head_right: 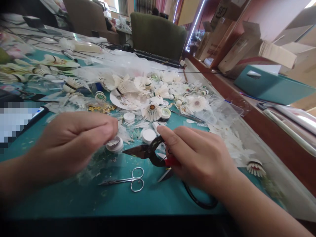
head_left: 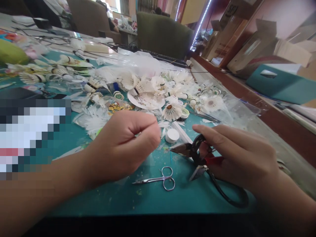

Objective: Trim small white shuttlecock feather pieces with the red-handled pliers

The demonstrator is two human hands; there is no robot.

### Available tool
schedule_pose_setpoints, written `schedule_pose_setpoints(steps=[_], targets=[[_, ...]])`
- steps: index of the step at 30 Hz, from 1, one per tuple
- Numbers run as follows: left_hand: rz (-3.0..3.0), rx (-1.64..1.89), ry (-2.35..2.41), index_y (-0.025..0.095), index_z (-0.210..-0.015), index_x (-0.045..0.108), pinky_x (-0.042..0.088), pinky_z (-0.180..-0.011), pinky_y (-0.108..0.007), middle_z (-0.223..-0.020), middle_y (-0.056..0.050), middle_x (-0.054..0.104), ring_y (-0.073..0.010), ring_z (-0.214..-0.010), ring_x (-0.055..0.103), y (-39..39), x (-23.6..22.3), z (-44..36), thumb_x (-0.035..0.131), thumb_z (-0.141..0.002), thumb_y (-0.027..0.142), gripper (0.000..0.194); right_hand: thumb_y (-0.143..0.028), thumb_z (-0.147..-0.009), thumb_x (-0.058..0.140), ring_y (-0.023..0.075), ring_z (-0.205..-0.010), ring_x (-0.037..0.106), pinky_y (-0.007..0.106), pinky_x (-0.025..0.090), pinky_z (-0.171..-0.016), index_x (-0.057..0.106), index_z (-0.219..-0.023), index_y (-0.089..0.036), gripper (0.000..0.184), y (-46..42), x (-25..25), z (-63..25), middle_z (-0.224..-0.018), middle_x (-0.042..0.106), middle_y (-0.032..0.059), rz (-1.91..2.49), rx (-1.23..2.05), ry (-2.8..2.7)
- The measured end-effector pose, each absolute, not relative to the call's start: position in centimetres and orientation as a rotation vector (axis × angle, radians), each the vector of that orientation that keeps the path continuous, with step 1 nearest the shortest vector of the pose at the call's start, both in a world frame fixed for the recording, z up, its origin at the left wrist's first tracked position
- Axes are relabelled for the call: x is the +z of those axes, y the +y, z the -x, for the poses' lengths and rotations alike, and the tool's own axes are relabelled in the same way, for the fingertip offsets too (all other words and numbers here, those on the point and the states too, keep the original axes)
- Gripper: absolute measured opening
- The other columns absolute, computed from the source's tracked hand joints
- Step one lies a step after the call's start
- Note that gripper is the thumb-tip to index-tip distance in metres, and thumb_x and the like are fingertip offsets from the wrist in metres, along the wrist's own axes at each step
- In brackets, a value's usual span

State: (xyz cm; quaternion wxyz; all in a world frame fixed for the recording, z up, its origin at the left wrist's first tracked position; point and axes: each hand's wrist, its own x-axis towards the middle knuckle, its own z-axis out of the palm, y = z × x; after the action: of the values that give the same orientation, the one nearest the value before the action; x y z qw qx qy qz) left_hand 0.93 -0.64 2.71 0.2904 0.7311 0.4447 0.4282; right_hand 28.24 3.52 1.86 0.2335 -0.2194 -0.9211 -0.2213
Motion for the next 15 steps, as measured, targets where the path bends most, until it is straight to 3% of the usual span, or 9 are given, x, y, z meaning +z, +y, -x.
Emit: schedule_pose_setpoints(steps=[3,6,8,12,15], targets=[[-2.148,1.196,1.157,0.02,-0.058,0.042,0.031,-0.047,-0.025,-0.052,0.005,0.04,-0.008,-0.048,0.038,-0.7,2.4,-1.3,0.047,-0.103,0.02,0.046,-0.013,-0.092,0.064,0.014,-0.062,0.065,0.029,0.044,-0.051,0.062,-0.133,-0.015,0.04,3.6,2.0,-28.1,-0.076,0.07,-0.0011,0.61,-0.566,-2.45],[-2.299,1.333,1.075,0.018,-0.093,0.065,0.05,-0.074,-0.025,-0.085,-0.001,0.069,-0.0128,-0.08,0.065,-0.5,1.9,-1.4,0.05,-0.104,0.013,0.02,-0.013,-0.089,0.07,0.0133,-0.061,0.065,0.028,0.044,-0.05,0.065,-0.128,-0.016,0.04,3.5,2.3,-27.9,-0.075,0.07,-0.0011,0.613,-0.585,-2.36],[-2.385,1.271,0.931,0.017,-0.11,0.066,0.051,-0.086,-0.026,-0.103,-0.004,0.072,-0.0146,-0.096,0.067,-0.5,1.6,-1.3,0.053,-0.101,0.007,0.019,-0.013,-0.088,0.07,0.0134,-0.06,0.065,0.028,0.044,-0.05,0.066,-0.127,-0.018,0.04,3.4,2.5,-27.7,-0.075,0.071,-0.0013,0.615,-0.605,-2.331],[-2.598,0.846,0.718,0.017,-0.099,0.073,0.047,-0.077,-0.029,-0.094,-0.003,0.068,-0.016,-0.085,0.061,-1.0,1.6,-1.3,0.059,-0.094,0.006,0.019,-0.012,-0.088,0.067,0.0141,-0.059,0.067,0.028,0.045,-0.05,0.067,-0.125,-0.018,0.037,3.2,2.7,-27.6,-0.077,0.074,-0.0002,0.633,-0.619,-2.299],[-2.741,0.514,0.746,0.019,-0.079,0.071,0.043,-0.083,-0.036,-0.092,-0.003,0.066,-0.0185,-0.082,0.057,-1.6,1.8,-1.6,0.063,-0.091,0.009,0.017,-0.011,-0.091,0.064,0.0144,-0.059,0.067,0.029,0.046,-0.051,0.066,-0.126,-0.02,0.036,3.2,2.6,-27.6,-0.08,0.075,0.0007,0.655,-0.6,-2.298]])
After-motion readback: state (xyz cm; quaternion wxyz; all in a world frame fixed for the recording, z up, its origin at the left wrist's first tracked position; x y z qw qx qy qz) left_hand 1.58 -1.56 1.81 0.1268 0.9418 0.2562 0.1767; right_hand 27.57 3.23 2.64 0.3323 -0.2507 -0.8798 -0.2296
